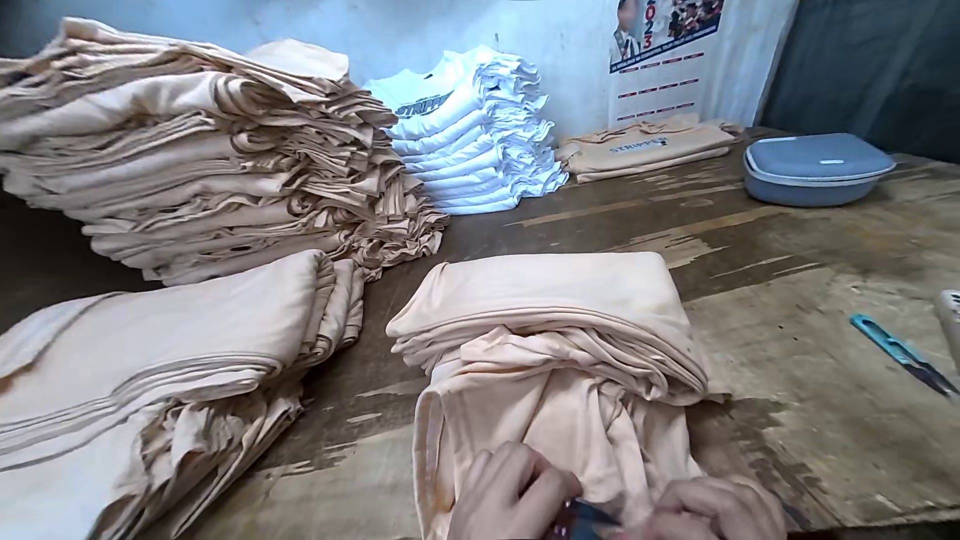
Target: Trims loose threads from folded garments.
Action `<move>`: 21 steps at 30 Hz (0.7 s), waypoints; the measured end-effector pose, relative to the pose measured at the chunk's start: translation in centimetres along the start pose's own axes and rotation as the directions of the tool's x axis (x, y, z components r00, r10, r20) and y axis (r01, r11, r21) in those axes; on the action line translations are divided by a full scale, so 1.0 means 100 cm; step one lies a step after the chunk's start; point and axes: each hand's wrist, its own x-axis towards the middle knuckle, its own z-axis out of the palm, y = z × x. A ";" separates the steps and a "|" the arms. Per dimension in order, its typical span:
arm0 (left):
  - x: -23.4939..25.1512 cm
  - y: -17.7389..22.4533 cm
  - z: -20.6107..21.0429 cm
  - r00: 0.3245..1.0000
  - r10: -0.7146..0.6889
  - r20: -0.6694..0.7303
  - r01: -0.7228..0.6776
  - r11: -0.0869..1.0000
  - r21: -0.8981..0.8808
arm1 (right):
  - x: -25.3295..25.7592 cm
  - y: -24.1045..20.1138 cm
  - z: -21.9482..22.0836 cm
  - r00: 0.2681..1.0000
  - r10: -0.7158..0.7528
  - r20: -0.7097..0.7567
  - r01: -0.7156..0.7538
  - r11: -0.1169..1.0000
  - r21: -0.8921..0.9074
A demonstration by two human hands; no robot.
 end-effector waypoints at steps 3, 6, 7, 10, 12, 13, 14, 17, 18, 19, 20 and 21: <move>0.009 -0.003 -0.005 0.999 -0.016 -0.032 0.010 0.984 -0.177 | 0.025 -0.018 0.020 0.996 0.084 -0.024 -0.079 0.982 0.169; 0.023 -0.008 -0.008 0.994 -0.107 -0.027 0.093 0.941 -0.325 | 0.055 -0.025 0.042 0.958 0.284 0.041 -0.234 0.693 0.681; 0.028 -0.013 -0.007 0.988 -0.151 -0.024 0.131 0.919 -0.371 | 0.063 -0.024 0.049 0.938 0.344 0.052 -0.260 0.594 0.761; 0.040 -0.022 -0.003 0.964 -0.266 -0.010 0.226 0.838 -0.496 | 0.070 -0.018 0.056 0.971 0.239 0.020 -0.188 0.710 0.679; 0.043 -0.021 -0.004 0.950 -0.312 0.016 0.267 0.785 -0.559 | 0.063 -0.016 0.050 0.999 0.048 -0.007 -0.042 0.922 0.384; 0.043 -0.020 -0.005 0.945 -0.327 0.028 0.281 0.762 -0.583 | 0.056 -0.014 0.046 0.998 -0.039 -0.039 0.047 0.973 0.225; 0.043 -0.018 -0.006 0.943 -0.330 0.040 0.287 0.747 -0.600 | 0.049 -0.010 0.043 0.989 -0.103 -0.102 0.118 0.981 0.154; 0.041 -0.014 -0.007 0.954 -0.289 0.076 0.275 0.746 -0.606 | 0.037 -0.003 0.035 0.971 -0.020 -0.239 0.103 0.934 0.342; 0.040 -0.013 -0.006 0.957 -0.280 0.078 0.270 0.758 -0.594 | 0.037 -0.005 0.034 0.974 0.038 -0.224 0.057 0.913 0.403; 0.039 -0.012 -0.005 0.957 -0.279 0.076 0.270 0.766 -0.584 | 0.037 -0.006 0.036 0.979 0.077 -0.191 0.014 0.900 0.435; 0.039 -0.012 -0.005 0.956 -0.284 0.078 0.275 0.769 -0.577 | 0.038 -0.009 0.040 0.982 0.093 -0.163 -0.014 0.903 0.430; 0.039 -0.013 -0.005 0.955 -0.287 0.079 0.279 0.770 -0.574 | 0.039 -0.011 0.043 0.985 0.091 -0.148 -0.023 0.914 0.405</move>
